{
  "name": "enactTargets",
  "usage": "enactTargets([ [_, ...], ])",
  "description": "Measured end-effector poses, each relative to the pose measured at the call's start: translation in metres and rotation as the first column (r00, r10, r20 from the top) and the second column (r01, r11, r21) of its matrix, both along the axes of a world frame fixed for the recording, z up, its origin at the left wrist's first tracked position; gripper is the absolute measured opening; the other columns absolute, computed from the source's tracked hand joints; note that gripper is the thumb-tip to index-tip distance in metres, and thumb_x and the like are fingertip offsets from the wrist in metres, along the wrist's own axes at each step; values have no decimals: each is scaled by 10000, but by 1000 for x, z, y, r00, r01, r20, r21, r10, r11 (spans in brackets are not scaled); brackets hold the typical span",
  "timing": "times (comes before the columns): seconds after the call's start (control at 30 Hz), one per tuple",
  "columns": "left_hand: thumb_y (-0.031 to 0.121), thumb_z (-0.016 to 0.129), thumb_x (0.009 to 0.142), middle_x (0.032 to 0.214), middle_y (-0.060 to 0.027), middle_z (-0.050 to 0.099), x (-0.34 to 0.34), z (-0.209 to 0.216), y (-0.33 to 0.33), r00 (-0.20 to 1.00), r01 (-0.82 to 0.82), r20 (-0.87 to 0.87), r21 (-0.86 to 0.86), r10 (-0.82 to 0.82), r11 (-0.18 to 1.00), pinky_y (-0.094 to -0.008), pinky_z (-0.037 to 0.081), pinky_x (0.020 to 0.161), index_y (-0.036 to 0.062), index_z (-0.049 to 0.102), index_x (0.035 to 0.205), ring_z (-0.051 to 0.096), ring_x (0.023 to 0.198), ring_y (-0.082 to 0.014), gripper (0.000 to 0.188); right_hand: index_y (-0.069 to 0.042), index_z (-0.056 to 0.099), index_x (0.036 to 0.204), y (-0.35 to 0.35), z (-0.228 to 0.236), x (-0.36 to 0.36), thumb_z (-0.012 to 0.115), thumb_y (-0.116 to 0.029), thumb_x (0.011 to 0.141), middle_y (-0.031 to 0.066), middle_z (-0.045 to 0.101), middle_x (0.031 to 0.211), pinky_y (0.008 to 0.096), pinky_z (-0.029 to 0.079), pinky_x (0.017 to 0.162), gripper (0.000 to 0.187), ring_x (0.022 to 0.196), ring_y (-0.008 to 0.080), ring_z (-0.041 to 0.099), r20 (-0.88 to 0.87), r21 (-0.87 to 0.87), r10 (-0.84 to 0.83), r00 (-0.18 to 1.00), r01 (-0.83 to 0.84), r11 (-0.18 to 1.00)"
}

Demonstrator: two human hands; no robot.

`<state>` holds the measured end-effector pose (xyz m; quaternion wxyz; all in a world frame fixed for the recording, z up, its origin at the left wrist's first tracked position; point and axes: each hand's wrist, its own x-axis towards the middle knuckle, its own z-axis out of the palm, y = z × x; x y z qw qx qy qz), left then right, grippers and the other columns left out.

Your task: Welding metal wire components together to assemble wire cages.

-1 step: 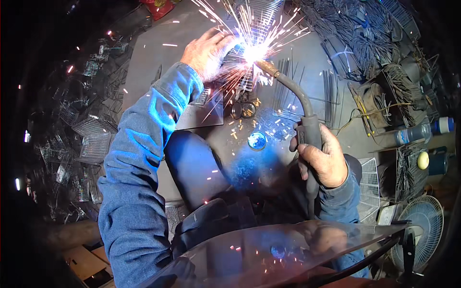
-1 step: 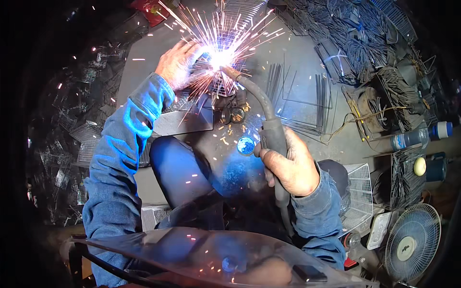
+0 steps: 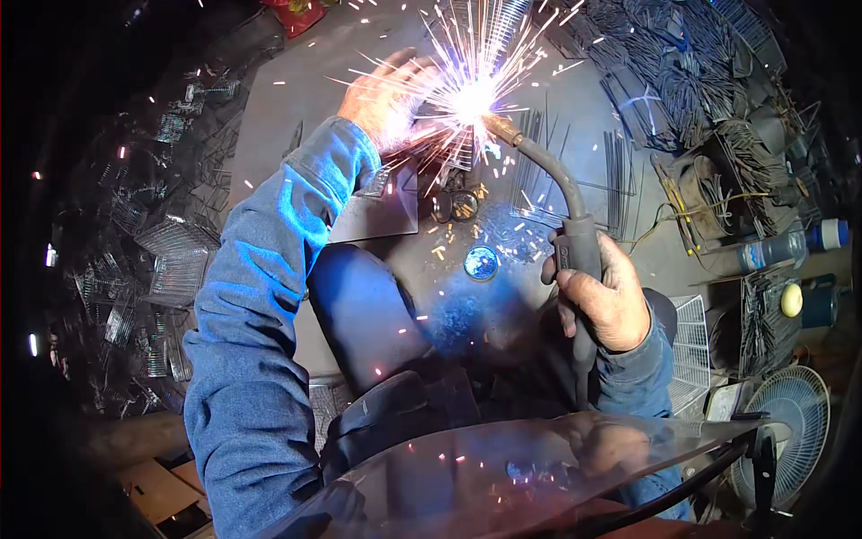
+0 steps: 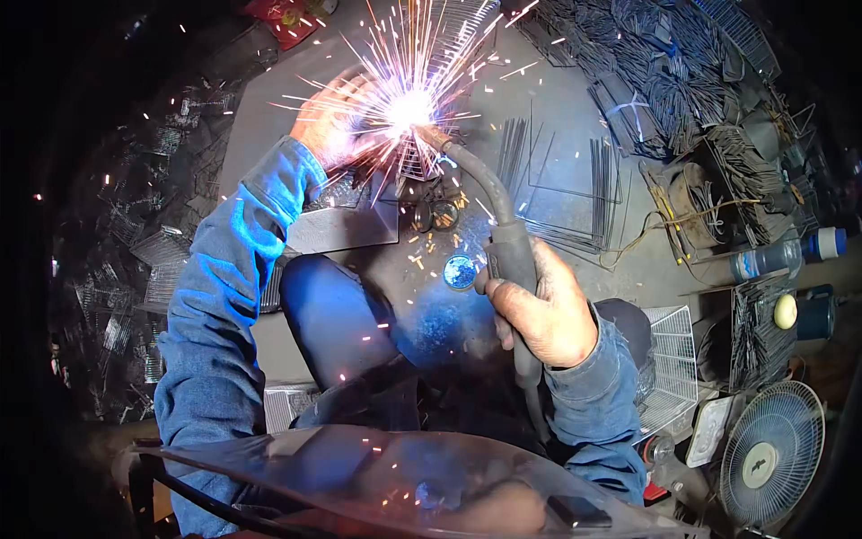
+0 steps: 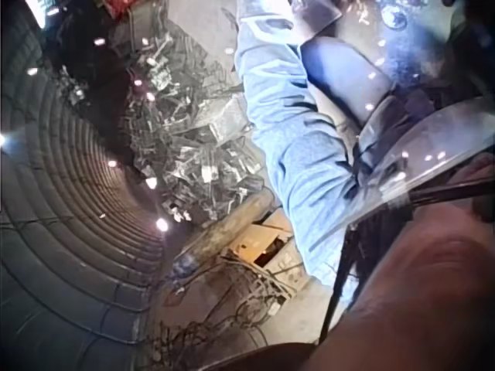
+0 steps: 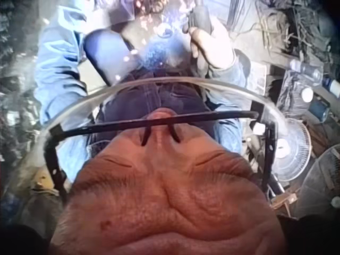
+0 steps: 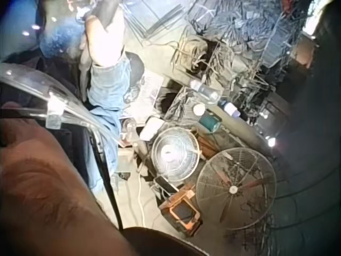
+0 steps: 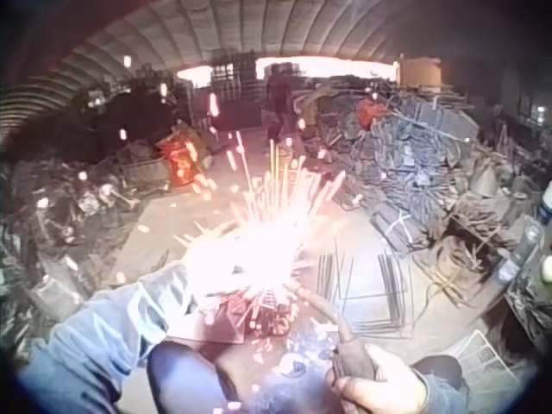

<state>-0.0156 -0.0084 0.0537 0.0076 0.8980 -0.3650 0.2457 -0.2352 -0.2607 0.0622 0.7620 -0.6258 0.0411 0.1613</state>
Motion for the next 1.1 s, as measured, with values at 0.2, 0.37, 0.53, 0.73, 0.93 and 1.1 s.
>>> enactTargets([
  [0.2, 417, 718, 678, 1346, 27, 443, -4, -1, -1, 997, -44, -63, -7, 44, 999, -432, 422, 965, 244, 476, 1253, 400, 1247, -275, 647, 22, 475, 1086, 1, -3, 1, 524, -55, 809, 81, 572, 796, 234, 418, 444, 292, 495, 105, 500, -13, -53, -9, 1000, 9, 999],
  [0.37, 491, 687, 691, 1361, -9, 426, -8, 5, -1, 996, 21, -83, -27, -23, 999, -465, 397, 973, 190, 468, 1253, 374, 1261, -316, 674, 24, 515, 963, -1, -22, -3, 533, -83, 792, 91, 574, 720, 237, 412, 432, 203, 467, 118, 499, 8, 115, -123, 992, 121, 986],
  [0.53, 473, 718, 660, 1386, 3, 397, -5, 13, 2, 993, 73, -96, 18, -71, 997, -452, 404, 982, 209, 416, 1297, 350, 1283, -323, 753, 35, 503, 949, -8, -79, 5, 528, -139, 777, 142, 580, 747, 245, 374, 349, 246, 390, 147, 466, -125, 246, -37, 991, 67, 967],
  [0.73, 444, 721, 670, 1396, 5, 387, -5, 9, 2, 997, 66, -53, 37, -64, 997, -432, 426, 970, 229, 419, 1295, 365, 1277, -302, 727, 2, 529, 1070, -24, -82, 10, 539, -150, 790, 81, 600, 826, 265, 444, 513, 319, 594, 124, 527, -95, 219, -90, 991, 109, 970],
  [0.93, 474, 712, 663, 1400, 5, 383, -6, 9, 4, 996, 78, -55, 35, -76, 996, -437, 432, 962, 245, 416, 1301, 357, 1285, -292, 740, -2, 538, 1078, -18, -84, 10, 510, -107, 819, 70, 601, 811, 253, 435, 498, 281, 591, 125, 508, -254, 158, 44, 966, -4, 988],
  [1.1, 484, 711, 660, 1403, 16, 378, -7, 9, 4, 997, 58, -55, 42, -56, 997, -441, 429, 967, 249, 414, 1302, 355, 1287, -288, 746, 11, 530, 1076, -16, -80, 9, 509, -100, 812, 75, 602, 811, 258, 442, 493, 287, 588, 130, 511, -236, 178, 50, 971, -8, 984],
])
